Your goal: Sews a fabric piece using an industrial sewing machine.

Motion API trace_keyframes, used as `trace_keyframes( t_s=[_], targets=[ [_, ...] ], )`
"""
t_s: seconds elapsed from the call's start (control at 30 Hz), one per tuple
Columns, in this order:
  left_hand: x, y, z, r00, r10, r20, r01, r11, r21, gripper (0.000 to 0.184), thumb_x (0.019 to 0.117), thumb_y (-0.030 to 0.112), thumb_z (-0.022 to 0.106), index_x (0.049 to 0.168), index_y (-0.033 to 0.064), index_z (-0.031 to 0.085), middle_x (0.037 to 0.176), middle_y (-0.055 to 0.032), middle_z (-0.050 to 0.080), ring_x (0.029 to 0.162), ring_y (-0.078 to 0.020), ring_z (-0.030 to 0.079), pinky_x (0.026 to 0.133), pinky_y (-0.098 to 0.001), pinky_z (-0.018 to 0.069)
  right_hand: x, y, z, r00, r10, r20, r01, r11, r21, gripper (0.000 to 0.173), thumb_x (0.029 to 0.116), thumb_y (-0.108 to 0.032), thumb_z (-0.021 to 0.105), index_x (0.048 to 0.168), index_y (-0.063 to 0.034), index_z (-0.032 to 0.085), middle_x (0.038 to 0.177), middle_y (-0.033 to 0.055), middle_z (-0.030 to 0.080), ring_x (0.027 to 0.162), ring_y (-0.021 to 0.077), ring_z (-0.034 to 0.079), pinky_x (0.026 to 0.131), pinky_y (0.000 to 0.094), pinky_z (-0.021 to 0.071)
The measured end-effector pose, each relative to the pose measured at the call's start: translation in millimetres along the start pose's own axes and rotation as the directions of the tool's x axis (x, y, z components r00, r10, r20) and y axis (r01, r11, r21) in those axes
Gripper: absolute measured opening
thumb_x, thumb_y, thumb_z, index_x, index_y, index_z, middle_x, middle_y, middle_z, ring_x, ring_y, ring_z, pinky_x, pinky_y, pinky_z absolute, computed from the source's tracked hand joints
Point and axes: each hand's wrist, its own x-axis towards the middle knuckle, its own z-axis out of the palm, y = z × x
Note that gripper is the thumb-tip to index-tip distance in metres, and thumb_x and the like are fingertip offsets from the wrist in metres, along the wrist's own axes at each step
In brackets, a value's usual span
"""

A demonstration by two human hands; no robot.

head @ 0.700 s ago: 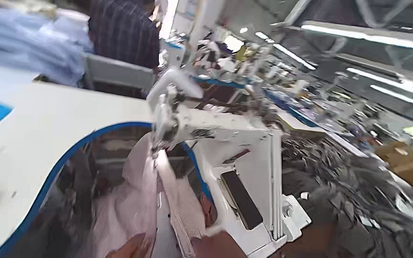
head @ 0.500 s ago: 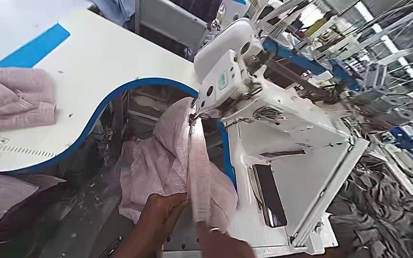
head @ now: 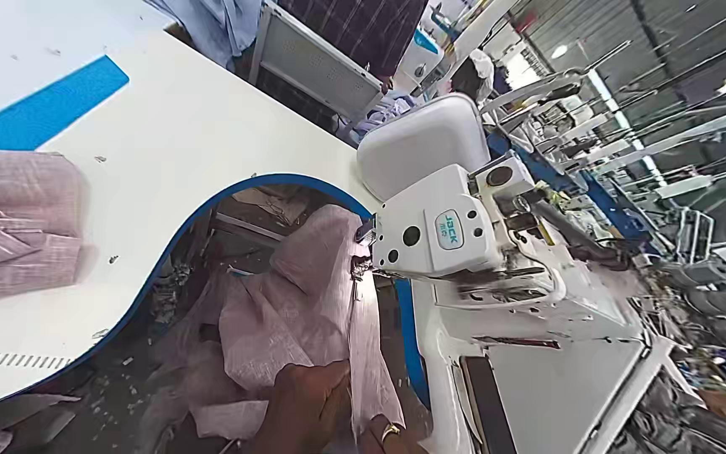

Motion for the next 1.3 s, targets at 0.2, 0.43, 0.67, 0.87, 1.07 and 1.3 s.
trace_keyframes(
  t_s=[0.2,0.43,0.67,0.87,1.07,1.3],
  targets=[
    [-7.5,5.4,1.9,0.998,0.067,-0.021,-0.066,0.997,0.025,0.03,0.0929,0.013,0.052,0.064,0.007,0.058,0.048,-0.0047,0.049,0.041,-0.0171,0.049,0.04,-0.034,0.0362,10.9,9.2,9.8,0.991,-0.041,-0.125,0.034,0.998,-0.054,0.015,0.0817,0.002,0.062,0.072,-0.004,0.072,0.076,0.0106,0.072,0.063,0.0224,0.069,0.051,0.0307,0.0517],
    [13.2,-4.2,18.1,0.991,-0.104,-0.085,0.091,0.984,-0.152,0.029,0.1,0.016,0.051,0.102,0.0008,0.076,0.056,-0.0027,0.058,0.045,-0.009,0.051,0.046,-0.0251,0.0433,-40.0,37.6,58.6,0.883,0.179,-0.434,-0.114,0.978,0.173,0.022,0.0891,-0.005,0.055,0.072,-0.006,0.07,0.083,0.0078,0.075,0.085,0.0129,0.069,0.083,0.0185,0.0525],
    [-7.4,8.8,15.1,0.996,-0.085,-0.036,0.082,0.994,-0.075,0.029,0.0985,0.017,0.05,0.083,0.0049,0.071,0.056,-0.0055,0.059,0.048,-0.0166,0.059,0.045,-0.0349,0.047,4.5,32.4,40.2,0.922,-0.158,-0.354,0.134,0.987,-0.092,0.024,0.0883,-0.006,0.055,0.069,-0.0124,0.068,0.077,0.0032,0.074,0.073,0.0173,0.068,0.069,0.0268,0.0526],
    [23.1,-9.2,31.7,0.971,-0.114,-0.211,0.086,0.987,-0.139,0.027,0.0952,0.011,0.05,0.087,0.002,0.075,0.063,-0.0055,0.065,0.056,-0.0114,0.063,0.053,-0.0295,0.0505,39.6,37.4,50.3,0.878,-0.209,-0.43,0.127,0.969,-0.212,0.023,0.0834,-0.004,0.054,0.067,-0.0125,0.068,0.076,0.0028,0.072,0.069,0.0184,0.067,0.06,0.0287,0.0512],
    [8.5,5.9,3.0,0.985,-0.171,0.023,0.173,0.979,-0.112,0.032,0.1001,0.011,0.052,0.117,-0.0039,0.074,0.074,-0.0135,0.072,0.062,-0.0216,0.067,0.063,-0.0411,0.0558,-14.3,34.2,71.0,0.911,0.333,-0.246,-0.339,0.941,0.017,0.014,0.0851,-0.007,0.067,0.086,-0.0026,0.08,0.09,0.017,0.075,0.081,0.0361,0.073,0.064,0.0459,0.0588],
    [-17.9,20.7,-5.8,0.988,-0.121,0.097,0.123,0.992,-0.014,0.032,0.0999,0.01,0.051,0.117,-0.0031,0.075,0.069,-0.0132,0.071,0.058,-0.0232,0.067,0.059,-0.0437,0.0555,-50.0,104.1,19.5,0.981,0.174,0.091,-0.196,0.852,0.485,0.018,0.0889,-0.009,0.067,0.08,0.0044,0.074,0.074,0.0176,0.07,0.071,0.0312,0.071,0.067,0.0504,0.0561]
  ],
)
